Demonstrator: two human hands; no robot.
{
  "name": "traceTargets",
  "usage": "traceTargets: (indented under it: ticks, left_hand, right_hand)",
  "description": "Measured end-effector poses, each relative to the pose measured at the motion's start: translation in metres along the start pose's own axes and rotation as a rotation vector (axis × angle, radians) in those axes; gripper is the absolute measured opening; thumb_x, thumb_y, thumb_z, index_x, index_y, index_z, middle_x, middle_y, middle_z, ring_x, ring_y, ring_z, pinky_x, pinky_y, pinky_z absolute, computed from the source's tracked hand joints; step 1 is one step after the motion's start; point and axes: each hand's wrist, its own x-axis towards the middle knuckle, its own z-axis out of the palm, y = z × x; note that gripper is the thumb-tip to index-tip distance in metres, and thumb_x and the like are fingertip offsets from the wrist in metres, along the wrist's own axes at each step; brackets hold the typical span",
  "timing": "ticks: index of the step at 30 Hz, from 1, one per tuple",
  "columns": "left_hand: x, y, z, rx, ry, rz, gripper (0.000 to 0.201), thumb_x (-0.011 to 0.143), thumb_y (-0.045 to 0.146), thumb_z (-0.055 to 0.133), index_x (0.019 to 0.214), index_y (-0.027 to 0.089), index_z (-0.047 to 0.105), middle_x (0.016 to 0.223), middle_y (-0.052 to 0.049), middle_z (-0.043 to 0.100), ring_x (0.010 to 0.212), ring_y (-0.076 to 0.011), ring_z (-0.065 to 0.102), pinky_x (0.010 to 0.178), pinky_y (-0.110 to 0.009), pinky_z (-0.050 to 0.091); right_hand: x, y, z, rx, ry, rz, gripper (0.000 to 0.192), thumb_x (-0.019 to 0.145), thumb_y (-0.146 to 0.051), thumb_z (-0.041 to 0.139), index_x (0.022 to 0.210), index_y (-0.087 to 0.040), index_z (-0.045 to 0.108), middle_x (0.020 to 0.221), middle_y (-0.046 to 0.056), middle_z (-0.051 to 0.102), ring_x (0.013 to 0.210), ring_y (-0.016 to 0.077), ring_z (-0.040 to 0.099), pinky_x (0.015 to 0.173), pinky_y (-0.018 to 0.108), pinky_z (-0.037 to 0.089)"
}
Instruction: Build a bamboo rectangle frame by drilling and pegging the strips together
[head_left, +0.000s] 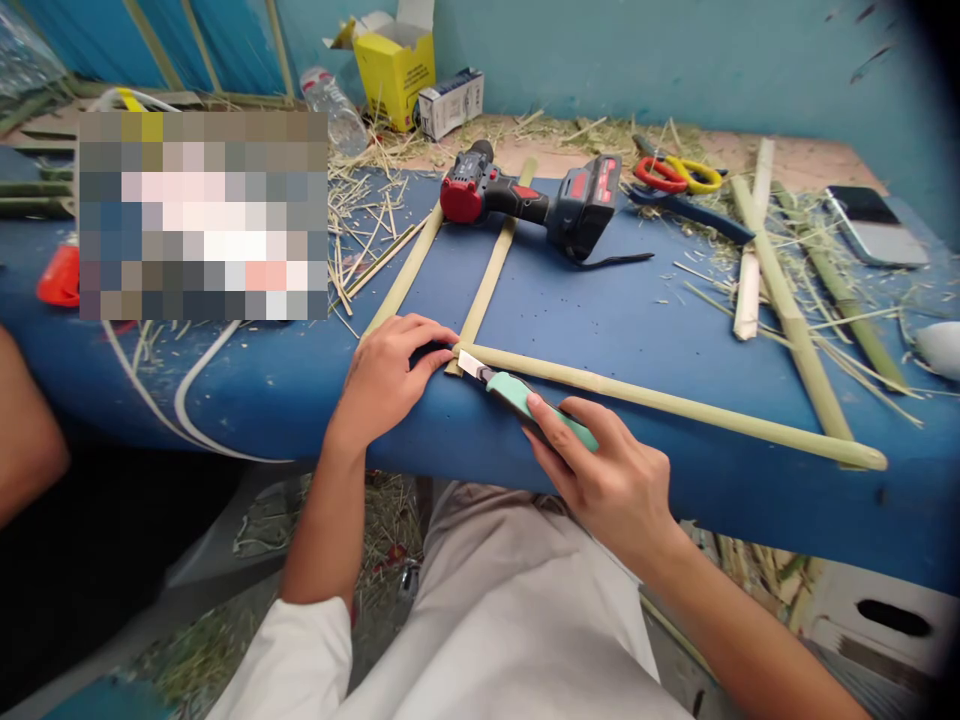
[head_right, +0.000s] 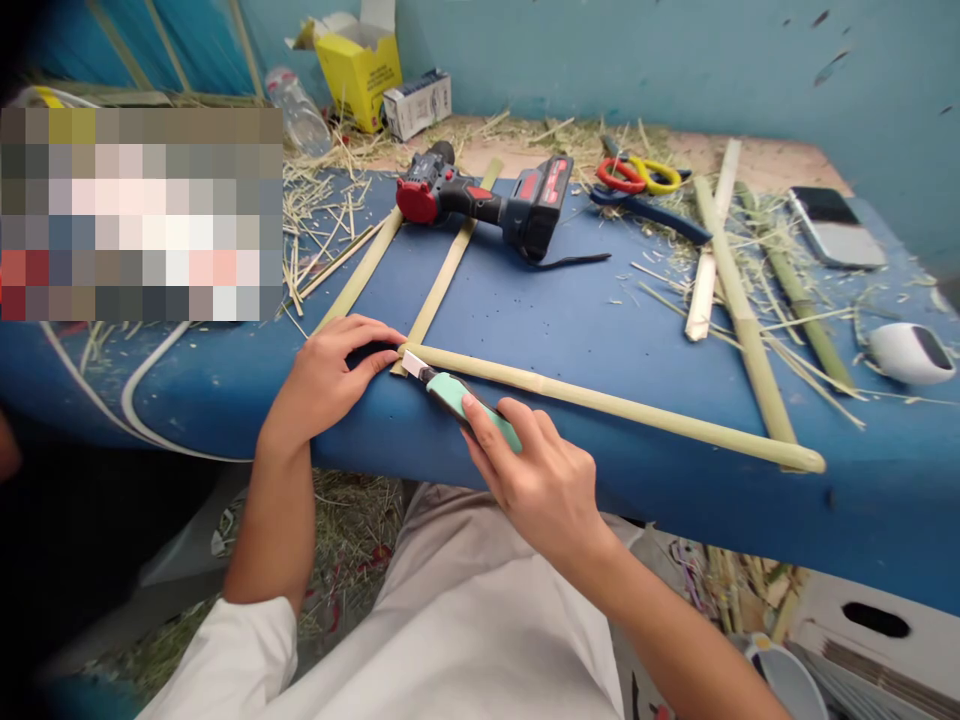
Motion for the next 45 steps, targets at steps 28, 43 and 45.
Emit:
traceTargets:
  ticks: [28, 43, 45]
  left_hand:
    - [0.0009, 0.0008, 0.0, -0.029, 0.006, -0.008, 0.017, 0.101, 0.027, 0.067, 0.113, 0.026, 0.079, 0.118, -0.002, 0.078, 0.114, -0.0239, 0.069, 0.104, -0.038, 0.051]
    - [0.0009, 0.0005, 0.0002, -0.027, 0.01, -0.011, 0.017, 0.101, 0.026, 0.066, 0.113, 0.026, 0.079, 0.118, -0.003, 0.078, 0.114, -0.0241, 0.07, 0.104, -0.04, 0.052]
    - [0.0008, 0.0006, 0.0002, -0.026, 0.013, -0.015, 0.017, 0.101, 0.025, 0.066, 0.113, 0.025, 0.079, 0.118, -0.002, 0.078, 0.115, -0.0238, 0.07, 0.104, -0.04, 0.052]
  right_hand:
    - [-0.0009, -0.005, 0.0008, 0.042, 0.019, 0.066, 0.041, 0.098, -0.027, 0.078, 0.138, -0.024, 0.072, 0.111, 0.005, 0.075, 0.082, 0.0109, 0.069, 0.068, 0.025, 0.041]
    - [-0.0038, -0.0087, 0.0042, 0.055, 0.022, 0.072, 0.04, 0.098, -0.027, 0.077, 0.138, -0.024, 0.071, 0.11, 0.005, 0.075, 0.084, 0.0106, 0.07, 0.071, 0.024, 0.042]
    - [-0.0034, -0.0094, 0.0057, 0.058, 0.032, 0.068, 0.04, 0.099, -0.026, 0.077, 0.138, -0.023, 0.071, 0.11, 0.005, 0.075, 0.084, 0.011, 0.07, 0.071, 0.024, 0.042]
